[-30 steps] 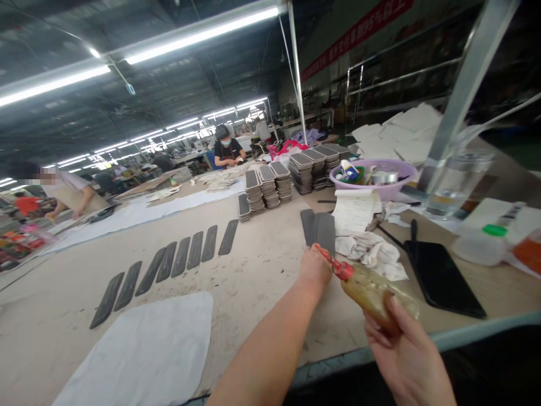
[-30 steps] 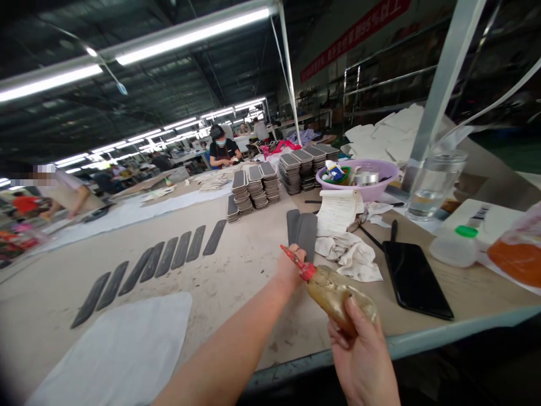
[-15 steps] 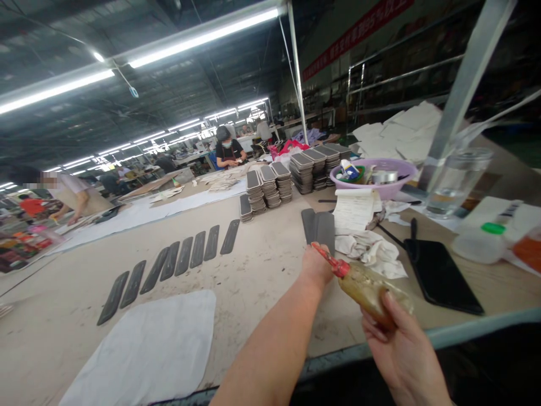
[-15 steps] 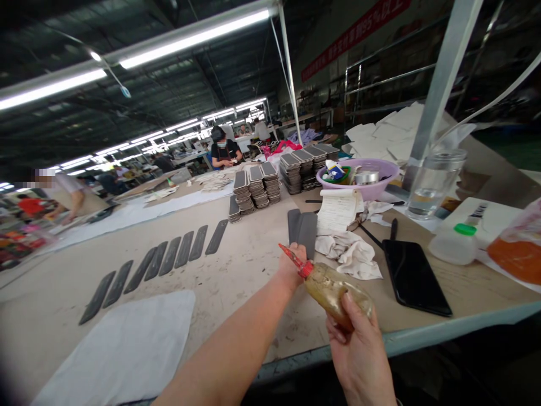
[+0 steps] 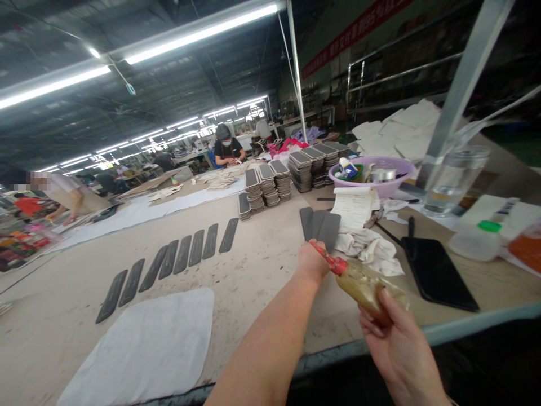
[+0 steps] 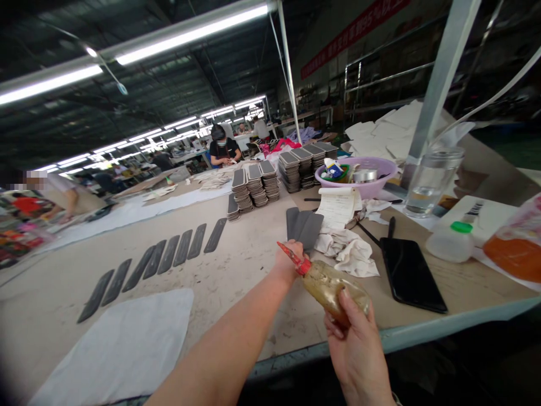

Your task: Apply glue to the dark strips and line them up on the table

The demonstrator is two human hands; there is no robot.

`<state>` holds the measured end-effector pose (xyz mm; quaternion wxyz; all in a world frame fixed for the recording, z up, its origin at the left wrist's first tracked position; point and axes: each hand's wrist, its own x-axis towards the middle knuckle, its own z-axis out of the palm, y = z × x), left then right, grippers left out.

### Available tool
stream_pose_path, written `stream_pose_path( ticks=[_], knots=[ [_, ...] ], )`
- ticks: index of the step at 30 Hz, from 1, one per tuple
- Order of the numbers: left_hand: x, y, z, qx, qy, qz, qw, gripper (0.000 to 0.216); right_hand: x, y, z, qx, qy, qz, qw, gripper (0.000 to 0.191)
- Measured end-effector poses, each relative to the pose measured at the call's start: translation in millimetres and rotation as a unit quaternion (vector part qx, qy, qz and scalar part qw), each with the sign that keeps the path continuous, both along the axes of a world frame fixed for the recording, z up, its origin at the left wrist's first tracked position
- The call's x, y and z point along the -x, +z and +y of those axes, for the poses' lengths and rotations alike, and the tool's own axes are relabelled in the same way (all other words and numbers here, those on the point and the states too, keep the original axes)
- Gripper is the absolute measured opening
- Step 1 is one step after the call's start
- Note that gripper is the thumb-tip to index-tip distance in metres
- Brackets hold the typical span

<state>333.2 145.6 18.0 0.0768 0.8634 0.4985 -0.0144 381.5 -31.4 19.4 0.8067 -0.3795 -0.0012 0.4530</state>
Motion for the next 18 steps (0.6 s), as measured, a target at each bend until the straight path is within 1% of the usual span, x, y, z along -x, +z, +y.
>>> stream_pose_path(
  ticks=[3,5,8,10,12,14,16,18],
  knots=[
    [15,9.4,2,-0.031,0.018,-0.043,0.998,0.026,-2,-0.1,0,-0.004,-0.005,0.001,1.000,0.042],
    [35,21.4,-3,-0.059,0.015,-0.087,0.994,0.023,-3,0.6,0,-0.009,-0.002,0.003,1.000,0.041],
    [85,39.7,-23,-0.080,-0.042,-0.163,0.982,0.014,-3,2.5,0,-0.012,0.008,0.005,1.000,0.042],
    [126,46.1,-45,-0.064,-0.086,-0.176,0.978,0.010,-1,3.7,0,-0.009,0.015,0.005,1.000,0.043],
    [170,45.5,-67,-0.039,-0.118,-0.156,0.980,0.008,3,3.8,0,-0.010,0.022,-0.001,1.000,0.043],
    [209,38.7,-86,-0.009,-0.137,-0.117,0.984,0.008,8,2.2,-1,-0.015,0.032,-0.019,0.999,0.044],
    [239,28.1,-98,0.024,-0.136,-0.079,0.987,0.008,15,-1.2,-1,-0.015,0.047,-0.045,0.998,0.046],
    [259,16.3,-104,0.053,-0.109,-0.058,0.991,0.011,22,-5.5,0,-0.007,0.065,-0.076,0.995,0.050]
  ],
)
